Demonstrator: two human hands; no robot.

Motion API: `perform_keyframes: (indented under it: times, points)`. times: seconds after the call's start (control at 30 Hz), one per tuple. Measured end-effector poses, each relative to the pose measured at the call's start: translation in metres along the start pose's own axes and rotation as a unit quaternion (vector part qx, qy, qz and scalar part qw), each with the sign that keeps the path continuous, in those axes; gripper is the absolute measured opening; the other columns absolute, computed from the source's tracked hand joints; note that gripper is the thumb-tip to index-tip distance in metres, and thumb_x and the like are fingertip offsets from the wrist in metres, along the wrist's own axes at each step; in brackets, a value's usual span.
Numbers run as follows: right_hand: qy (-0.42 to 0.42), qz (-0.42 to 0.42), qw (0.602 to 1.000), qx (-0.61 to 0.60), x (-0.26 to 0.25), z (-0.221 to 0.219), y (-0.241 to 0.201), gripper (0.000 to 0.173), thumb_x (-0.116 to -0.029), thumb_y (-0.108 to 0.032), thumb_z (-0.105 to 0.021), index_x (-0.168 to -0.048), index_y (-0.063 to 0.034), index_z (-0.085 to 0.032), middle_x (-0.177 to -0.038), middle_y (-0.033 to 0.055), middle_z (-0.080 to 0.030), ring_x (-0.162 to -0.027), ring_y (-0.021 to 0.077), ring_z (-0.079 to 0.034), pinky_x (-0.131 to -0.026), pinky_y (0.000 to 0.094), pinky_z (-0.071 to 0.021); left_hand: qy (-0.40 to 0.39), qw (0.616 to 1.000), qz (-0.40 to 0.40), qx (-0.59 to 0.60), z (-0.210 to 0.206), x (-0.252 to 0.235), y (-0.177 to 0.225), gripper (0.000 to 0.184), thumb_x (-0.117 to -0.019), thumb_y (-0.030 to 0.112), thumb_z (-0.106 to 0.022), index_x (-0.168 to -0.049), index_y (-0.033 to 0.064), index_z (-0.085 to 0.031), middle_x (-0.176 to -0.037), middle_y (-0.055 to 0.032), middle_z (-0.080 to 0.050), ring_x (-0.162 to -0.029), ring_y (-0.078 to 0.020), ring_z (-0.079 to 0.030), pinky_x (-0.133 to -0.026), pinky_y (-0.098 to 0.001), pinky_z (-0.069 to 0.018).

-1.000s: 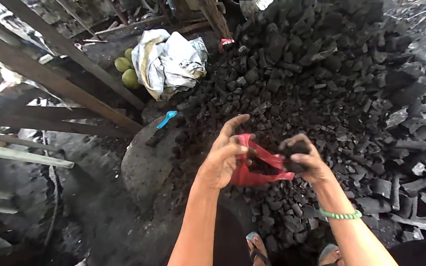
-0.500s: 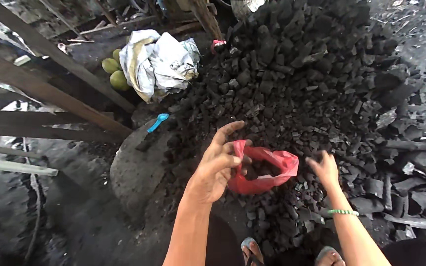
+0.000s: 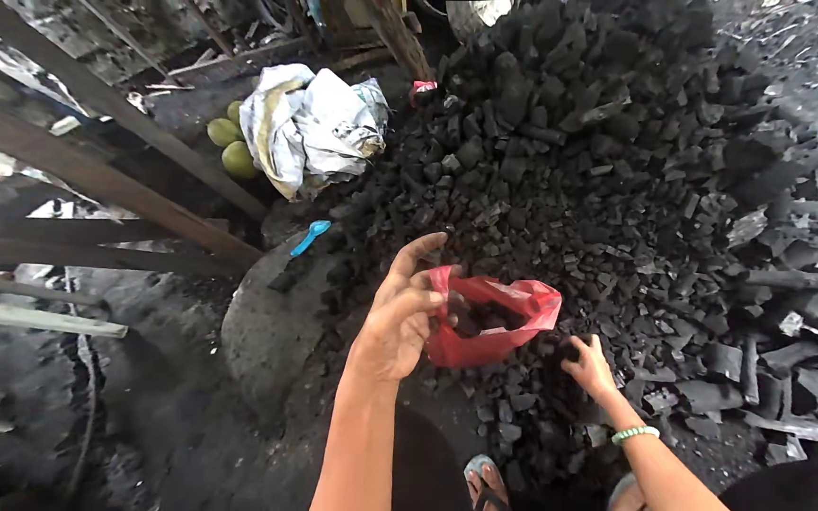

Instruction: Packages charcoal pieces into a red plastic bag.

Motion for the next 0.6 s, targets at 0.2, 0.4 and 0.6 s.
perform_keyframes:
  times: [0.2, 0.4, 0.6]
  points:
    - [-0.056, 0.044, 0.899, -0.432, 0.020, 0.076, -0.058, 0.031, -0.0862, -0.011, -0.060, -0.117, -0.0146, -0.056, -0.082, 0.0035, -0.067, -0.059, 0.0114, -0.061, -0.051, 0.0271, -0.0525, -0.058, 0.998, 0.025, -0.019, -0.023, -0.005, -0.012, 0.069, -0.0780, 0.015, -0.060, -0.145, 0.0199, -0.044, -0.111, -0.0029, -0.069, -0.079, -0.0087, -0.069, -0.063, -0.0226, -0.0577]
    - [-0.180, 0.292, 0.882, -0.325, 0.064, 0.090, -0.167, 0.038, -0.0719, -0.022, -0.080, -0.108, -0.0207, -0.067, -0.107, -0.0003, -0.071, -0.082, 0.0103, -0.067, -0.066, 0.0297, -0.0578, -0.127, 0.990, 0.046, -0.047, -0.052, 0.002, -0.020, 0.070, -0.0786, 0.013, -0.060, -0.147, 0.0189, -0.046, -0.113, -0.0024, -0.068, -0.076, -0.0065, -0.066, -0.060, -0.0210, -0.0548]
    - [-0.168, 0.247, 0.927, 0.228, 0.084, 0.032, -0.186, 0.037, -0.0920, -0.012, -0.074, -0.129, -0.0143, -0.070, -0.154, 0.0196, -0.045, -0.137, 0.0489, -0.045, -0.100, 0.0704, -0.0442, -0.149, 0.987, 0.055, 0.008, -0.055, 0.006, -0.029, 0.066, -0.0802, 0.014, -0.059, -0.145, 0.0184, -0.046, -0.109, -0.0041, -0.069, -0.078, -0.0090, -0.069, -0.062, -0.0240, -0.0583]
Point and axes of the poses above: each hand's wrist, its own x-axis away from the middle knuckle, its own z-axis out of the back of the hand, y = z × x, the point moved 4 cm from there along -x, towards the middle knuckle
